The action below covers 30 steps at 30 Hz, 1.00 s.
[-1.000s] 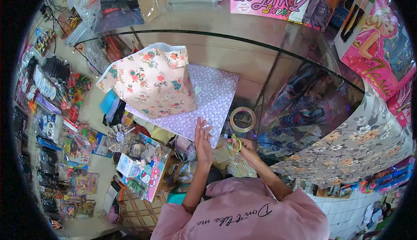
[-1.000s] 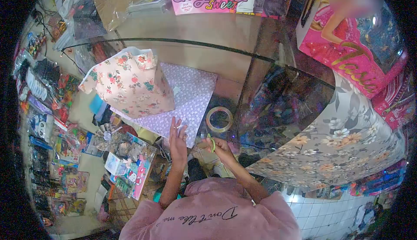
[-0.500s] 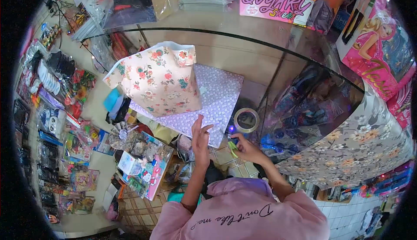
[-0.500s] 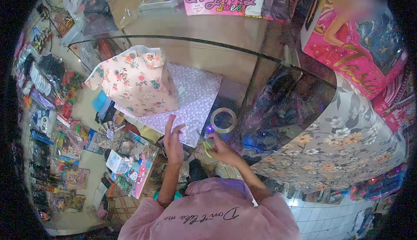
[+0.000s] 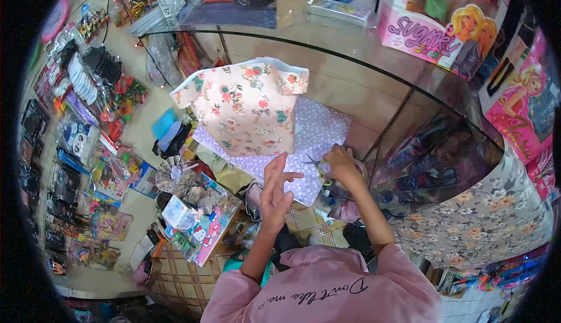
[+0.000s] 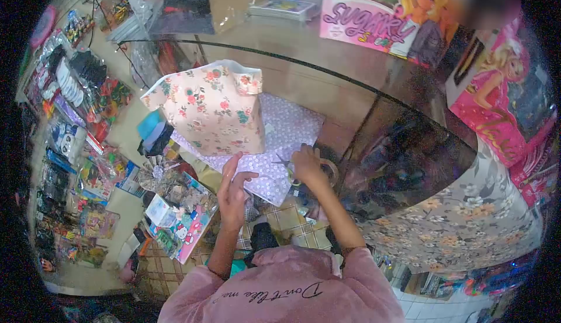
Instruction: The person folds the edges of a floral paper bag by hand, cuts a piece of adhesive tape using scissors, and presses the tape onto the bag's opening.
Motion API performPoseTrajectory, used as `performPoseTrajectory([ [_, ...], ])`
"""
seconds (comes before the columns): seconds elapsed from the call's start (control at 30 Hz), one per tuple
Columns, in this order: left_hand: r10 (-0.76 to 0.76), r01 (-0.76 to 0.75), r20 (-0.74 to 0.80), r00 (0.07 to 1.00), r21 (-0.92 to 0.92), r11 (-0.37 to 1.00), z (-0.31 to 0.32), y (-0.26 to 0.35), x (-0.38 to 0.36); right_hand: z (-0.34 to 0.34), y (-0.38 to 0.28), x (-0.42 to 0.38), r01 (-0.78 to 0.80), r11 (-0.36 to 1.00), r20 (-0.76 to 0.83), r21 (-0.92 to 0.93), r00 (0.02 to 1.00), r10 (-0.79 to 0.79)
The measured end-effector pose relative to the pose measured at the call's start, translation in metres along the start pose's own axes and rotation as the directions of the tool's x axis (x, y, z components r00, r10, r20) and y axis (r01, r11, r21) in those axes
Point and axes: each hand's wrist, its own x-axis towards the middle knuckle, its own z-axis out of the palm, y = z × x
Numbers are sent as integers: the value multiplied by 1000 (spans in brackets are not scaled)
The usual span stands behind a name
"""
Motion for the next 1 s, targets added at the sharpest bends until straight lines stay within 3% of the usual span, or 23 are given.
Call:
performPoseTrajectory([
  [0.1,25,-25,-8,1000,-16,1000,-11,3,10,-58,-21,12,183,854,-114,488,983,-146],
  [0.2,43,-43,-8,999,-8,999,-25,-4,18,-116,-64,18,140,428,-97,893,988,-122],
  [0.3,103,-90,111,989,-116,989,-40,5,35,-138,-87,29,217,403,-110,889,956,-273],
  [0.33,90,-81,77,993,-115,990,-44,8,38,-138,-90,35,243,410,-115,879,943,-314],
  [0.43,109,-110,-9,994,-139,984,-57,14,54,-139,-86,55,117,409,62,905,915,-399],
  [0.5,173,-181,-57,983,-189,965,-69,17,64,-139,-87,66,104,377,62,920,913,-402],
  [0.87,119,-122,-25,993,-177,977,-118,33,108,-159,-129,104,103,465,99,879,916,-389],
  [1.0,123,-116,29,992,-182,976,-134,29,119,-150,-140,111,191,500,-20,844,945,-327],
])
